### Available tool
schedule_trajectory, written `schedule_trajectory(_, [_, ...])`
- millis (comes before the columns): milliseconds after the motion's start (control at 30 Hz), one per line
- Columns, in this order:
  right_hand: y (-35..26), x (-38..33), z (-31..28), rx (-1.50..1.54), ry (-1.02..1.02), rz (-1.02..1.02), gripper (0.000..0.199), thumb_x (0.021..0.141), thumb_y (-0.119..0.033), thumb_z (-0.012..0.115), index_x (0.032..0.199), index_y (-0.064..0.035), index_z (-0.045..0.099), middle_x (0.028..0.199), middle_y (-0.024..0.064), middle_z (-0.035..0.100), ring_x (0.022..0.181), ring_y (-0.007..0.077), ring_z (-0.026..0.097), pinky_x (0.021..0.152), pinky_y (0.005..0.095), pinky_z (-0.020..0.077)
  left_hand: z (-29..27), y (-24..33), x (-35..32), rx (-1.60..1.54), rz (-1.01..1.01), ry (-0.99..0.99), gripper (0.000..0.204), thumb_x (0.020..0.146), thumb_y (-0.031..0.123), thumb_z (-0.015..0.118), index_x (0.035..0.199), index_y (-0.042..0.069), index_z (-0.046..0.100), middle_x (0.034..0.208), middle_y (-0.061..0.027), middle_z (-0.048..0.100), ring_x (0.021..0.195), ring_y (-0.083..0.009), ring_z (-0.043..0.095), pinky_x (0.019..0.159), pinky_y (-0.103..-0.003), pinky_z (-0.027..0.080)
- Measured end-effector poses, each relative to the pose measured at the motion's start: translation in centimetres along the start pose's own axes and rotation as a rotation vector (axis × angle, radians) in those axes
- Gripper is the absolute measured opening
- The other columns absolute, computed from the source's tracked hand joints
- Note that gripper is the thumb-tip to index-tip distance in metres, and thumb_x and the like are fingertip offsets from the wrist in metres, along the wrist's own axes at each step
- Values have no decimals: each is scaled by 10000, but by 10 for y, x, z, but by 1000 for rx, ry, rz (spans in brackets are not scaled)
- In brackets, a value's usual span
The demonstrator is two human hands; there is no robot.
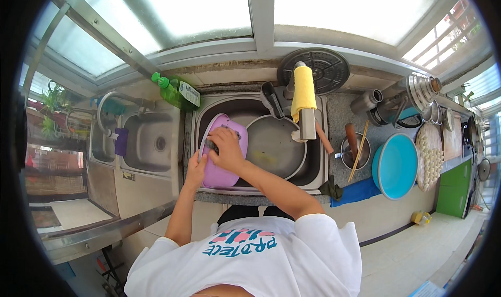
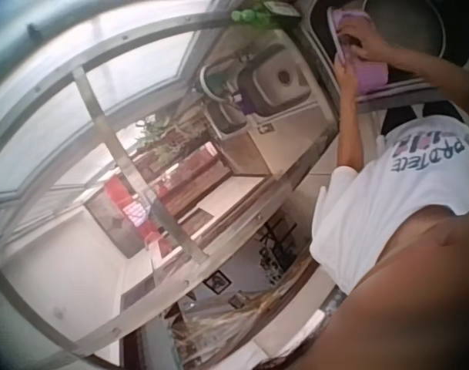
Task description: The person washes a blue plastic bowl and a pink plastic bowl in a kitchen sink. They use a metal scrubber to scrub the interior and exterior surfaces of each bowl under running water, rinsing them thoroughly before placing them aside.
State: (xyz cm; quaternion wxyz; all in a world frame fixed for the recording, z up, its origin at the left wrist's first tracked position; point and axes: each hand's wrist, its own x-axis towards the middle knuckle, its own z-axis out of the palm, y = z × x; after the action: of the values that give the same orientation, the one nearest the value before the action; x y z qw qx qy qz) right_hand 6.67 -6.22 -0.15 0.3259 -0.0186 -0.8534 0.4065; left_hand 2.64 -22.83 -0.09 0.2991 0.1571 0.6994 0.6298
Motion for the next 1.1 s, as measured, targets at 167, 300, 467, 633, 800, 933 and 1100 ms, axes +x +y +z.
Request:
schedule_trajectory(167, [50,48,11,107,-7,459,231,697,-203,603,794,0,653,774,145,641,803,311,615,723,387,479,-6,5,-7,-61,31,11,386,960,323,550,1138,-19,551,984,-29,620,861,-76,541,767,-241,455])
schedule_trajectory(300, [116,48,13,565,-115,927,247,738,-228,600,706,12,650,640,109,627,597,248,614,610,357,474,-20,5,-17,-179,26,30,407,957,346,550,1138,-19,546,1020,-50,627,893,-100,569,796,-264,472])
schedule_trajectory(467, [154,-3,14,1276,-121,1519,199,858,-207,529,858,-34,626,755,102,661,612,206,624,642,344,540,-31,-5,-30,-531,29,233,417,967,352,517,1182,-6,518,1087,-88,624,957,-164,604,848,-327,500])
schedule_trajectory(633, [150,-73,48,1331,45,1670,269,941,-241,431,929,-39,610,772,106,656,663,216,639,678,379,552,-26,5,-25,-634,109,375,435,971,357,502,1239,14,486,1157,-104,601,1040,-208,591,907,-369,486])
schedule_trajectory(800, [200,-116,24,234,97,1211,254,887,-214,542,1077,-51,582,963,115,634,917,270,599,776,462,504,-12,-15,-20,-547,31,372,425,972,329,515,1235,-3,487,1135,-100,608,1031,-176,581,903,-343,469])
schedule_trajectory(933, [177,-135,15,-651,-109,881,374,836,-219,600,1189,-104,560,1193,139,533,1223,312,410,896,564,411,-3,-29,-29,-466,39,392,388,972,283,530,1232,-2,498,1117,-91,608,995,-150,572,884,-315,460])
schedule_trajectory(1100, [217,-191,29,-739,-389,720,451,799,-205,636,1234,-119,549,1128,129,596,1100,309,525,864,492,455,10,-37,-25,-294,23,327,343,972,235,534,1217,-4,511,1089,-64,606,975,-115,553,864,-279,449])
